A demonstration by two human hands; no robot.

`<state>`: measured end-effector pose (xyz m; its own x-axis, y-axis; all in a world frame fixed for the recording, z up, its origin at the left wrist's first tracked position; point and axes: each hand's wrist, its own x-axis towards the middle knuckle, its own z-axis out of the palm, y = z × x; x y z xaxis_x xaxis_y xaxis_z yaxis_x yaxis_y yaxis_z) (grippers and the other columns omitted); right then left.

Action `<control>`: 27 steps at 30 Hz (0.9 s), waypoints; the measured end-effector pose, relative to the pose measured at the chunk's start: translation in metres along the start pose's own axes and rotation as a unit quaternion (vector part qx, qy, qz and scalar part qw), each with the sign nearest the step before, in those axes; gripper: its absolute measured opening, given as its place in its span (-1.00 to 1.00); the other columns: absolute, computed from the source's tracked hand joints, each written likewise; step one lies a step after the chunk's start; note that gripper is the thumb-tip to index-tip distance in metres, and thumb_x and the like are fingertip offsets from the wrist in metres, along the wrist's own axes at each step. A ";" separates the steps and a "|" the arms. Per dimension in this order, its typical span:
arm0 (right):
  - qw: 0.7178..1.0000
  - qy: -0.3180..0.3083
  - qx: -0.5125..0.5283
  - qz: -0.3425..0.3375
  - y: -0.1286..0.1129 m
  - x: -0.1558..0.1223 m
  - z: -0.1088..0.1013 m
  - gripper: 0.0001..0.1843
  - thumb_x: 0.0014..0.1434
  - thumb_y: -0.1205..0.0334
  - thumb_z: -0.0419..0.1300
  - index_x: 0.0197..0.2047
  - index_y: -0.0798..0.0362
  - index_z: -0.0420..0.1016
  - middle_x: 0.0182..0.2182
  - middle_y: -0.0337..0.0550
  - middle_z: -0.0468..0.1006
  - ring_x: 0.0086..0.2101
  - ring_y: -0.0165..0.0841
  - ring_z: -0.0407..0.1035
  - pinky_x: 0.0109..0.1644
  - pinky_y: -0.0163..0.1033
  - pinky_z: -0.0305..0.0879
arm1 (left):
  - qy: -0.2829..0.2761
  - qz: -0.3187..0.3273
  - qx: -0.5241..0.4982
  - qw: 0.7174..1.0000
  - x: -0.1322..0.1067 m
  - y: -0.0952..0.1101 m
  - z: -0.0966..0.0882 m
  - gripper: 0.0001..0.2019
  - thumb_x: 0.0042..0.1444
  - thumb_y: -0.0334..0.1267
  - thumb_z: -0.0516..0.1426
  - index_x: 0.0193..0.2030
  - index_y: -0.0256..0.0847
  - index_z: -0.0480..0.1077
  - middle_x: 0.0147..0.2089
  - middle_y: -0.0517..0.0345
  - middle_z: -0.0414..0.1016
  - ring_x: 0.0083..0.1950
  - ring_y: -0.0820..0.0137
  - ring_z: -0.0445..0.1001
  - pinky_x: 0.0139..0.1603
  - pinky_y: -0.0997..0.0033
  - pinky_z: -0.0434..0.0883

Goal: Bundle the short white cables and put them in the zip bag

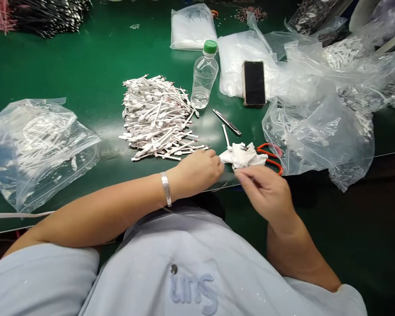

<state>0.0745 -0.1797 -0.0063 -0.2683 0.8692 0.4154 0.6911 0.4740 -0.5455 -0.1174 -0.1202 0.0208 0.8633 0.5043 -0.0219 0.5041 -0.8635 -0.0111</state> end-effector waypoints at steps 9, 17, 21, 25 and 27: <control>0.972 -0.044 -0.226 -0.043 0.040 0.009 0.010 -0.74 0.25 0.30 0.09 -0.04 0.07 0.53 -0.09 0.03 0.54 -0.07 -0.10 0.30 0.03 0.03 0.27 | -0.025 0.011 0.065 0.997 0.015 0.005 0.012 -0.73 0.24 -0.45 -0.07 -0.10 -0.40 0.43 -0.24 -0.13 0.48 -0.22 0.18 0.44 -0.42 0.30 0.22; 0.983 -0.093 -0.150 -0.054 0.011 0.020 0.038 -0.71 0.29 0.39 0.00 -0.19 0.11 0.57 -0.22 0.02 0.58 -0.19 -0.20 0.33 -0.08 -0.12 0.29 | -0.056 -0.084 0.037 0.994 -0.019 -0.020 -0.003 -0.79 0.21 -0.43 -0.01 -0.23 -0.27 0.47 -0.23 -0.04 0.49 -0.19 0.21 0.44 -0.27 0.28 0.31; 0.988 -0.073 -0.083 -0.106 0.006 0.020 0.040 -0.79 0.26 0.21 0.15 -0.13 0.08 0.56 -0.14 -0.02 0.59 -0.11 -0.20 0.37 -0.01 -0.09 0.30 | -0.017 -0.146 0.015 0.989 -0.004 -0.026 -0.005 -0.76 0.19 -0.42 -0.03 -0.31 -0.28 0.47 -0.31 -0.04 0.48 -0.24 0.24 0.46 -0.28 0.32 0.32; 0.988 0.072 -0.073 -0.114 0.019 0.012 0.025 -0.85 0.24 0.26 0.18 -0.17 0.07 0.56 -0.14 -0.04 0.61 -0.10 -0.22 0.42 0.01 -0.08 0.31 | 0.016 -0.230 -0.014 0.973 0.042 -0.031 0.001 -0.74 0.18 -0.37 -0.02 -0.28 -0.33 0.51 -0.29 -0.11 0.52 -0.22 0.21 0.51 -0.25 0.33 0.36; 0.984 0.117 -0.105 -0.083 0.027 0.007 0.016 -0.86 0.23 0.33 0.16 -0.19 0.09 0.56 -0.22 -0.04 0.63 -0.18 -0.22 0.44 -0.03 -0.08 0.32 | -0.007 -0.274 -0.045 0.961 0.062 -0.034 0.005 -0.76 0.13 -0.38 0.03 -0.25 -0.37 0.53 -0.25 -0.15 0.54 -0.17 0.17 0.53 -0.19 0.32 0.38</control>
<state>0.0811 -0.1585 -0.0298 -0.2443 0.7141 0.6560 0.7809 0.5460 -0.3035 -0.0812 -0.0591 0.0150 0.4671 0.8827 -0.0517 0.8837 -0.4640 0.0615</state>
